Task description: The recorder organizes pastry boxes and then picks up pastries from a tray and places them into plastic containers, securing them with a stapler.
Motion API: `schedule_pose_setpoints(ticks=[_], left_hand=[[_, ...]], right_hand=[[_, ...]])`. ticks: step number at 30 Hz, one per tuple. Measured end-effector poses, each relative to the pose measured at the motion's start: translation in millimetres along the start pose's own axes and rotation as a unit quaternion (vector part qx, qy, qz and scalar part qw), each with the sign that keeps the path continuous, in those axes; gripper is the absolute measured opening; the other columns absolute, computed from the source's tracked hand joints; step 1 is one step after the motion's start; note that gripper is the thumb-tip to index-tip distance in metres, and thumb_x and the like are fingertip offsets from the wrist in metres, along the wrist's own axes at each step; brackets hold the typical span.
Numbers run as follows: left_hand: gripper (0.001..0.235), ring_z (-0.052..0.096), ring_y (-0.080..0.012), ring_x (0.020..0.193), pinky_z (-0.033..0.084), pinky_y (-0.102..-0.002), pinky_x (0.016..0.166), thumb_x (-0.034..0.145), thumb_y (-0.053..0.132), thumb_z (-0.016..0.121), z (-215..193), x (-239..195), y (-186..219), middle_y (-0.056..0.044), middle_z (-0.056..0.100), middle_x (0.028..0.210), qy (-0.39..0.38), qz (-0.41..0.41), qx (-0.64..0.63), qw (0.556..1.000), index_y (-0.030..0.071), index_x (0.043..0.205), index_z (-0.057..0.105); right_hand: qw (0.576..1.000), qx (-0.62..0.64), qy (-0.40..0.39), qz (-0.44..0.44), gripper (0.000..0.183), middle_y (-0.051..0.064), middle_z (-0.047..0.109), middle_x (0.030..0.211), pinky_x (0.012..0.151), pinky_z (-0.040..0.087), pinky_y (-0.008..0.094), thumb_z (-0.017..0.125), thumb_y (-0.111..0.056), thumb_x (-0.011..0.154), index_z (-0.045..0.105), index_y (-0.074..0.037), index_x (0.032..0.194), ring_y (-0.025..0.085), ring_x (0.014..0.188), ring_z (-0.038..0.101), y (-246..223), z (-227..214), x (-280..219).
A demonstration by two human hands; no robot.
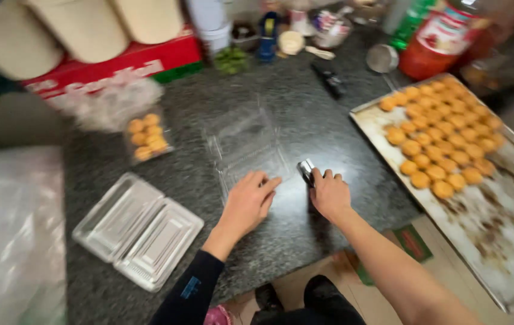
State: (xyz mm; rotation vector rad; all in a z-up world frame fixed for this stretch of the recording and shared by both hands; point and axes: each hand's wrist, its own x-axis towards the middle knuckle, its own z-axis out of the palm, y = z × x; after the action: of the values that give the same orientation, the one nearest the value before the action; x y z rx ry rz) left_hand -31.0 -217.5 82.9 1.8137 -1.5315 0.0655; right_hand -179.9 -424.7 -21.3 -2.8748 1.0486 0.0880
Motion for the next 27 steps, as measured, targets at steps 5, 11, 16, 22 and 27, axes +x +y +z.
schedule_pose_setpoints(ticks=[5, 11, 16, 22, 27], left_hand=[[0.028, 0.061, -0.0306, 0.100, 0.051, -0.043, 0.084, 0.083, 0.007, 0.068, 72, 7, -19, -0.009, 0.062, 0.099, -0.111, 0.011, -0.048, 0.993, 0.010, 0.110, 0.074], [0.027, 0.060, -0.0313, 0.101, 0.050, -0.044, 0.087, 0.084, 0.006, 0.066, 121, 48, -13, -0.009, 0.064, 0.099, -0.128, 0.000, -0.061, 0.990, 0.010, 0.108, 0.075], [0.024, 0.060, -0.0313, 0.102, 0.049, -0.044, 0.088, 0.086, 0.005, 0.064, 146, 87, -10, -0.009, 0.065, 0.099, -0.103, 0.004, -0.050, 0.993, 0.010, 0.106, 0.075], [0.025, 0.060, -0.0318, 0.106, 0.048, -0.044, 0.090, 0.080, 0.004, 0.065, 175, 98, -17, -0.009, 0.065, 0.102, -0.130, 0.019, -0.049, 0.990, 0.010, 0.101, 0.075], [0.021, 0.058, -0.0318, 0.107, 0.047, -0.045, 0.091, 0.077, 0.013, 0.070, 176, 120, 9, -0.009, 0.064, 0.103, -0.194, -0.007, -0.050, 0.980, 0.010, 0.097, 0.074]], right_hand=[[0.994, 0.048, -0.014, 0.097, 0.060, 0.018, 0.063, 0.119, 0.081, 0.058, 0.052, 0.075, -0.038, 0.085, 0.050, -0.013, 0.135, 0.041, 0.104, 0.066, 36, -15, -22], [0.988, 0.101, -0.075, 0.091, 0.056, 0.015, 0.066, 0.117, 0.087, 0.056, 0.050, 0.074, -0.042, 0.085, 0.054, -0.021, 0.133, 0.039, 0.105, 0.068, 83, -29, -40], [0.984, 0.120, -0.103, 0.082, 0.057, 0.016, 0.065, 0.121, 0.089, 0.056, 0.049, 0.076, -0.046, 0.083, 0.058, -0.018, 0.130, 0.039, 0.107, 0.067, 106, -31, -33], [0.989, 0.103, -0.098, 0.027, 0.061, 0.016, 0.065, 0.120, 0.090, 0.054, 0.049, 0.077, -0.054, 0.080, 0.062, -0.018, 0.126, 0.038, 0.109, 0.066, 152, -40, 10], [0.972, 0.207, 0.104, 0.034, 0.044, 0.016, 0.063, 0.128, 0.088, 0.055, 0.050, 0.074, -0.026, 0.086, 0.064, -0.014, 0.126, 0.041, 0.107, 0.066, 231, -27, 68]])
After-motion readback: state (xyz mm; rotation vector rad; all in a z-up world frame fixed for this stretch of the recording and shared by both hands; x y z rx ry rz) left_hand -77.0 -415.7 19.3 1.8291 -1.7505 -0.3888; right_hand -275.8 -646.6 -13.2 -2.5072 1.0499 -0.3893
